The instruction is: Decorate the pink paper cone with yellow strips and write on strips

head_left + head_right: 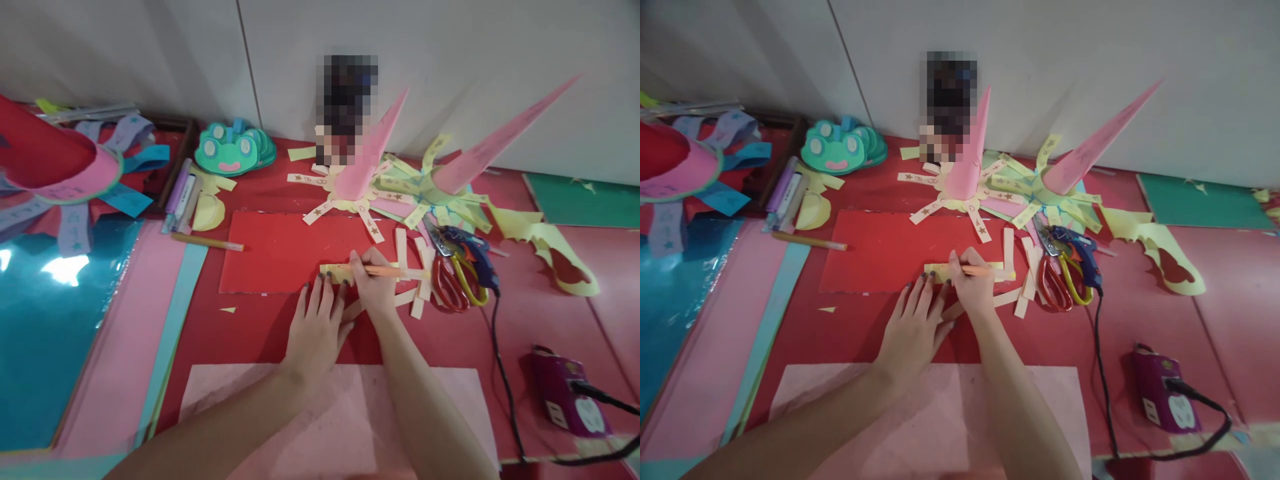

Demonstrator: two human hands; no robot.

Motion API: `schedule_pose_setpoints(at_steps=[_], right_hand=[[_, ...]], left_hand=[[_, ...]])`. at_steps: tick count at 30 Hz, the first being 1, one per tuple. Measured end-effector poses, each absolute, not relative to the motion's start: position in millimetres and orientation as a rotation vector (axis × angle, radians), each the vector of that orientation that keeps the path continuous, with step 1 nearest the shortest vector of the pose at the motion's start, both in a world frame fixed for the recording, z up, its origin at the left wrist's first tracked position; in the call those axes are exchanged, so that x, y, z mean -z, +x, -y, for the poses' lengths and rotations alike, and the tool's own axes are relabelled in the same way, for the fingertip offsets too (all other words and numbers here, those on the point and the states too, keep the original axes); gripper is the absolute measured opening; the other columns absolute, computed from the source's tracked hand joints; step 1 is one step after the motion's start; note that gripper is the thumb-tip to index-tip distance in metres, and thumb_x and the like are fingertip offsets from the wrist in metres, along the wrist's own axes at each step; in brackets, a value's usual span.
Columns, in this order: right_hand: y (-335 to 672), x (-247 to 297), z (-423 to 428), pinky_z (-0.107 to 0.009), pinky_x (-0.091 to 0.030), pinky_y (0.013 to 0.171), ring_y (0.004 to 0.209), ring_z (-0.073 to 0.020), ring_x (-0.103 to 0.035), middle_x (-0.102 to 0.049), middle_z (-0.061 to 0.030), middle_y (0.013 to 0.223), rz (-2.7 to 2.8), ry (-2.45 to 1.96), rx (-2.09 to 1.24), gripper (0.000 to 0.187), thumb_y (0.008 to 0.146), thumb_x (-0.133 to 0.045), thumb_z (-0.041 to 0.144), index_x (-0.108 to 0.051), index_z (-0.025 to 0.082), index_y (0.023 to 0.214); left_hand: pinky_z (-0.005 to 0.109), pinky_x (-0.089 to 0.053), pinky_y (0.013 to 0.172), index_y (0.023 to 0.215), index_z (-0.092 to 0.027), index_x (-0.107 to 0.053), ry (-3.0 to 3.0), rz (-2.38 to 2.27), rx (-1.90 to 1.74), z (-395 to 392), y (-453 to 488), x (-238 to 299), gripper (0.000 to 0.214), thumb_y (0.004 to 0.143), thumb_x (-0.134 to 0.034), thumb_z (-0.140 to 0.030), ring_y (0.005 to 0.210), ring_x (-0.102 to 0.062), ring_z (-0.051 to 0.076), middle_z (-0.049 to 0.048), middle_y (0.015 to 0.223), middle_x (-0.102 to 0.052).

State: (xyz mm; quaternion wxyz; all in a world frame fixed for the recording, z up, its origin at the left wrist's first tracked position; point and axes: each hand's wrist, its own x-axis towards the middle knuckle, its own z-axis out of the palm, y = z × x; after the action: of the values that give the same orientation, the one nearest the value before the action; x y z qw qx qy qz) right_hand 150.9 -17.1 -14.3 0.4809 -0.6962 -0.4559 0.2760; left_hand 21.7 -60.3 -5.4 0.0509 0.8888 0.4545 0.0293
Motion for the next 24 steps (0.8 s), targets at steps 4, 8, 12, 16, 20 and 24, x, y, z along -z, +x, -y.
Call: schedule_pose_setpoints(at_steps=[4, 8, 12, 16, 20, 24], right_hand=[[149.9, 14.5, 16.1, -0.022, -0.033, 0.042, 0.038, -0.0066, -0.038, -0.038, 0.0076, 0.041, 1.038, -1.639, -0.729, 0.037, 0.082, -0.05, 0.041, -0.033, 0.021, 0.055], [149.0, 13.9, 15.1, -0.022, -0.033, 0.041, 0.037, -0.0065, -0.039, -0.039, 0.008, 0.041, 1.023, -1.603, -0.761, 0.037, 0.081, -0.051, 0.043, -0.034, 0.021, 0.056], [147.6, 12.6, 15.3, -0.022, -0.031, 0.039, 0.036, -0.0063, -0.038, -0.038, 0.0081, 0.04, 0.991, -1.6, -0.765, 0.038, 0.082, -0.049, 0.045, -0.035, 0.021, 0.056], [147.7, 11.7, 15.7, -0.022, -0.031, 0.04, 0.037, -0.0064, -0.038, -0.038, 0.0078, 0.04, 1.003, -1.628, -0.753, 0.039, 0.082, -0.049, 0.045, -0.034, 0.021, 0.055], [151.3, 11.9, 15.1, -0.022, -0.033, 0.044, 0.04, -0.0068, -0.039, -0.038, 0.0077, 0.041, 1.07, -1.627, -0.773, 0.039, 0.078, -0.054, 0.044, -0.034, 0.021, 0.054], [152.5, 11.6, 15.2, -0.023, -0.032, 0.045, 0.042, -0.0067, -0.036, -0.037, 0.0077, 0.043, 1.115, -1.636, -0.762, 0.039, 0.078, -0.054, 0.044, -0.034, 0.021, 0.054]], left_hand=[[0.045, -0.035, 0.102, 0.131, -0.012, -0.043, 2.706, -1.383, -0.116, 60.2, 21.1, 4.9, 0.049, 0.092, -0.028, -0.038, 0.126, -0.04, 0.028, 0.017, 0.131, -0.047], [0.045, -0.037, 0.101, 0.13, -0.011, -0.043, 2.727, -1.382, -0.128, 58.6, 21.1, 4.5, 0.048, 0.092, -0.03, -0.037, 0.125, -0.041, 0.029, 0.0177, 0.129, -0.048], [0.045, -0.038, 0.1, 0.13, -0.012, -0.043, 2.725, -1.379, -0.124, 57.9, 21.1, 4.4, 0.048, 0.091, -0.032, -0.037, 0.124, -0.042, 0.029, 0.0183, 0.131, -0.047], [0.046, -0.037, 0.101, 0.13, -0.01, -0.044, 2.707, -1.383, -0.151, 58.7, 21.4, 4.6, 0.049, 0.091, -0.032, -0.038, 0.125, -0.04, 0.029, 0.0192, 0.132, -0.045], [0.045, -0.034, 0.104, 0.125, -0.005, -0.048, 2.739, -1.331, -0.182, 59.4, 22.3, 4.9, 0.052, 0.091, -0.029, -0.039, 0.126, -0.039, 0.029, 0.0196, 0.134, -0.044], [0.042, -0.035, 0.103, 0.124, -0.003, -0.048, 2.778, -1.277, -0.125, 58.7, 22.4, 5.0, 0.053, 0.092, -0.027, -0.039, 0.125, -0.041, 0.028, 0.018, 0.134, -0.045]])
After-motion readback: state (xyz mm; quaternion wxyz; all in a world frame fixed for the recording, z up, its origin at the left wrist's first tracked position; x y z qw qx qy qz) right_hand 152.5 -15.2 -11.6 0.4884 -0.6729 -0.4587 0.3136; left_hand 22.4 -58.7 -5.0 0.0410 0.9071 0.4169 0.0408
